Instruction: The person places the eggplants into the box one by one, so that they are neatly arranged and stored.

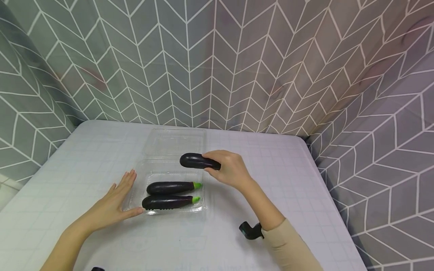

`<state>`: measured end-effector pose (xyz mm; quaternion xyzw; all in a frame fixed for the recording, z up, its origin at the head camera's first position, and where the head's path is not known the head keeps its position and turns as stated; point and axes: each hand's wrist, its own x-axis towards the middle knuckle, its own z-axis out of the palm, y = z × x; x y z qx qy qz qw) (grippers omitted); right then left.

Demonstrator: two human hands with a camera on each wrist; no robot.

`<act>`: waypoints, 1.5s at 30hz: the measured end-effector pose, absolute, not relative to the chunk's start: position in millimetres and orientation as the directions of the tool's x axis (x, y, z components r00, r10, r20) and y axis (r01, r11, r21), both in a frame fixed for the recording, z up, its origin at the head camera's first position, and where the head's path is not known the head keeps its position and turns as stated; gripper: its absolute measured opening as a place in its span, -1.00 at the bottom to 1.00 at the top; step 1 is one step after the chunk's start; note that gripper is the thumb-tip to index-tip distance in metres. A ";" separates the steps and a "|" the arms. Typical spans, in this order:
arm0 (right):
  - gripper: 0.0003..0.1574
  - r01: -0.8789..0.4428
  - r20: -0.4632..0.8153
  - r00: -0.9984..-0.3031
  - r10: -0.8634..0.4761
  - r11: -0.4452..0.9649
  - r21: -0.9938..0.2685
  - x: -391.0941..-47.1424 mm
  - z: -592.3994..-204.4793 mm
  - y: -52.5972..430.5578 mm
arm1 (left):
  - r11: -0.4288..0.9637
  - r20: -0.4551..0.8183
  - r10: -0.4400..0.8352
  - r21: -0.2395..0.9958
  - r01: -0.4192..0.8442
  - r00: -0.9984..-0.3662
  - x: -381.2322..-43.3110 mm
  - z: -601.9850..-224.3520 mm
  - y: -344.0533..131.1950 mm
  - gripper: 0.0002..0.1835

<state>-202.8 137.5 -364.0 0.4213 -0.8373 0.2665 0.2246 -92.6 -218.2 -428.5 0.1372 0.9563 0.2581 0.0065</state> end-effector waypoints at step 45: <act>-0.54 -0.869 0.492 -0.492 -0.718 0.372 -0.327 -205.0 -375.6 53.8 | 0.831 0.049 0.268 0.494 0.256 -0.962 -91.4 -427.6 -218.8 0.23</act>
